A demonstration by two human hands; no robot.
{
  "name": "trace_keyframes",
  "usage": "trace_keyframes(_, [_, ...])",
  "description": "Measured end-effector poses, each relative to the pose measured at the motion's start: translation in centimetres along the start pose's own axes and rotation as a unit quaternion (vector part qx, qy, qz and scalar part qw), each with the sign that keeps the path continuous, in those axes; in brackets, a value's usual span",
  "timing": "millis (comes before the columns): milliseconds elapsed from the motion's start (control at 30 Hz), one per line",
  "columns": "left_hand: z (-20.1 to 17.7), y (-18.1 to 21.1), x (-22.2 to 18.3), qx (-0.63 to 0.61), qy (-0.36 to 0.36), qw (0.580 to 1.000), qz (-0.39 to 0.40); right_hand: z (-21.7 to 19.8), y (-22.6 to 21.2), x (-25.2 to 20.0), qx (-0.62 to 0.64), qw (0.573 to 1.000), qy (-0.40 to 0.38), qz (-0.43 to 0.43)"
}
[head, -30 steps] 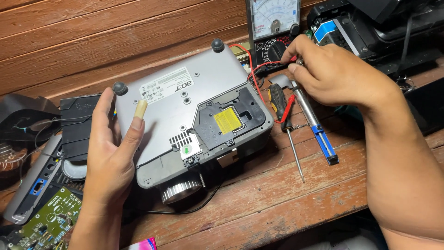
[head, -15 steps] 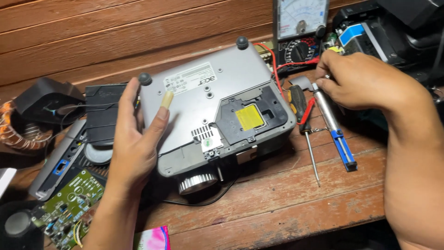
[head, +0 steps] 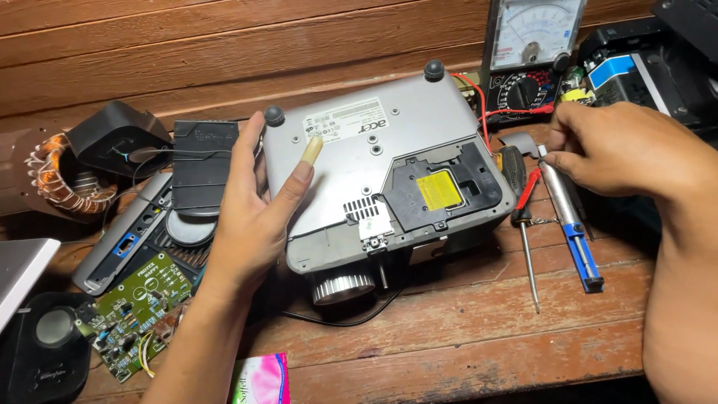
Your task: Disassembling an Acer projector by removing screws from the lamp compartment and inspecting the internal components.
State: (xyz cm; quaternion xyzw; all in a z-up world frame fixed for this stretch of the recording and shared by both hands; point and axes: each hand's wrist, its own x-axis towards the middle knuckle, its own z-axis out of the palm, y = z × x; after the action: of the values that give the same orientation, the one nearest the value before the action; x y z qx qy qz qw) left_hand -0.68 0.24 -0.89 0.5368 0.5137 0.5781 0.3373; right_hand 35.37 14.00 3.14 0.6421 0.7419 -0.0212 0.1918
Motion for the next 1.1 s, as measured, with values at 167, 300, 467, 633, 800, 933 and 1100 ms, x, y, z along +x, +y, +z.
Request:
trace_keyframes(167, [0.1, 0.5, 0.0, 0.006, -0.002, 1.0, -0.008, 0.0, 0.3, -0.3, 0.024, 0.998, 0.053, -0.022])
trace_keyframes(300, [0.4, 1.4, -0.1, -0.005, 0.004, 0.999, -0.048, 0.2, 0.3, -0.9, 0.079, 0.981, 0.158, -0.08])
trace_keyframes(467, [0.5, 1.1, 0.0, -0.029, -0.004, 0.998, -0.052, -0.5, -2.5, -1.7, 0.123, 0.977, 0.119, -0.126])
trace_keyframes(633, [0.4, 1.3, 0.0, 0.028, -0.016, 0.999, -0.021, 1.2, -3.4, -0.4, 0.076, 0.978, 0.122, -0.149])
trace_keyframes(800, [0.2, 1.3, 0.0, 0.059, -0.012, 0.998, -0.031, 0.0, -3.1, -1.1, 0.185, 0.968, 0.126, -0.11])
trace_keyframes(933, [0.1, 1.4, -0.1, 0.103, -0.012, 0.994, -0.016, -0.1, -1.0, -1.9, 0.285, 0.906, 0.278, -0.145])
trace_keyframes(1100, [0.2, 1.4, -0.1, 0.085, -0.009, 0.996, -0.024, 2.0, 2.8, -0.4, 0.415, 0.727, 0.522, -0.162])
